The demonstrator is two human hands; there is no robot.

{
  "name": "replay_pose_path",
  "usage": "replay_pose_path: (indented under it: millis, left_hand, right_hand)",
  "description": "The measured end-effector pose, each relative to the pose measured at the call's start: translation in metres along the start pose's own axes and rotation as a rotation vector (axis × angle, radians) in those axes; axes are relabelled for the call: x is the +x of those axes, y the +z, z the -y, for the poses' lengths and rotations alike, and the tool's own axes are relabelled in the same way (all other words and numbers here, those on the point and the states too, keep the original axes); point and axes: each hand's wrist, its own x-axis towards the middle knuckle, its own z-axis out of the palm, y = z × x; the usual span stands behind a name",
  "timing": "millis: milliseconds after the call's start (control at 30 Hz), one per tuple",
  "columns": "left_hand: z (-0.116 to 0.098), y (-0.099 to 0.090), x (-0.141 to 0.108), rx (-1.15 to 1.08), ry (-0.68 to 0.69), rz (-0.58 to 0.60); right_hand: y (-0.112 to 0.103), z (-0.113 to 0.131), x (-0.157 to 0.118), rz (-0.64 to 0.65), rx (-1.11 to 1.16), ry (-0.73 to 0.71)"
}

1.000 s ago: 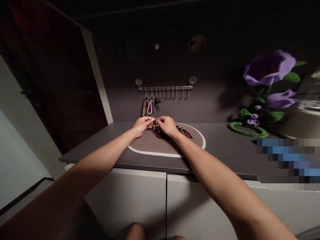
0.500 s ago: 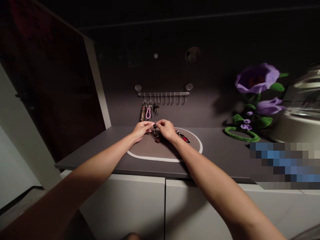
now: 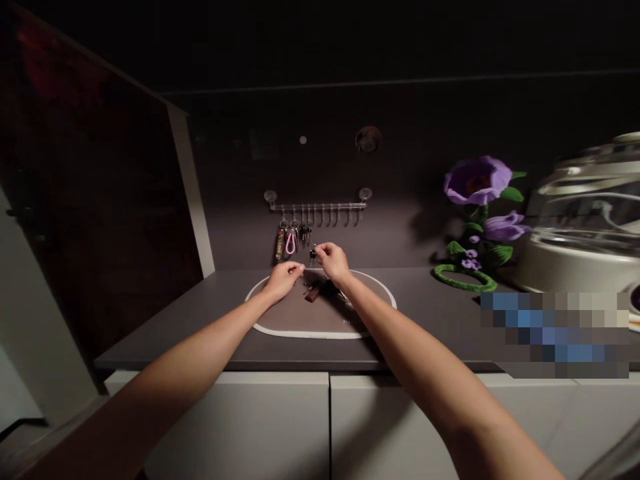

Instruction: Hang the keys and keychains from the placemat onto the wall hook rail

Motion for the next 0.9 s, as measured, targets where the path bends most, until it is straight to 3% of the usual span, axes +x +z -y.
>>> replay_pose_path:
  millis: [200,367,600,900]
  left_hand:
    - [0.004,0.002,0.001,0.231,0.093,0.023]
    - [0.005,0.002,0.000,0.266,0.087,0.034]
    - [0.002,0.001,0.000,0.282,0.083,0.038]
    - [0.003,0.002,0.000,0.267,0.063,0.022]
  right_hand:
    - [0.004,0.025,0.029,-0.115,0.123,0.094]
    - [0.010,0.039,0.053,-0.192,0.144,0.113]
    - [0.020,0.039,0.077,-0.274,0.131,0.172]
    - [0.023,0.037,0.084,-0.312,0.192,0.228]
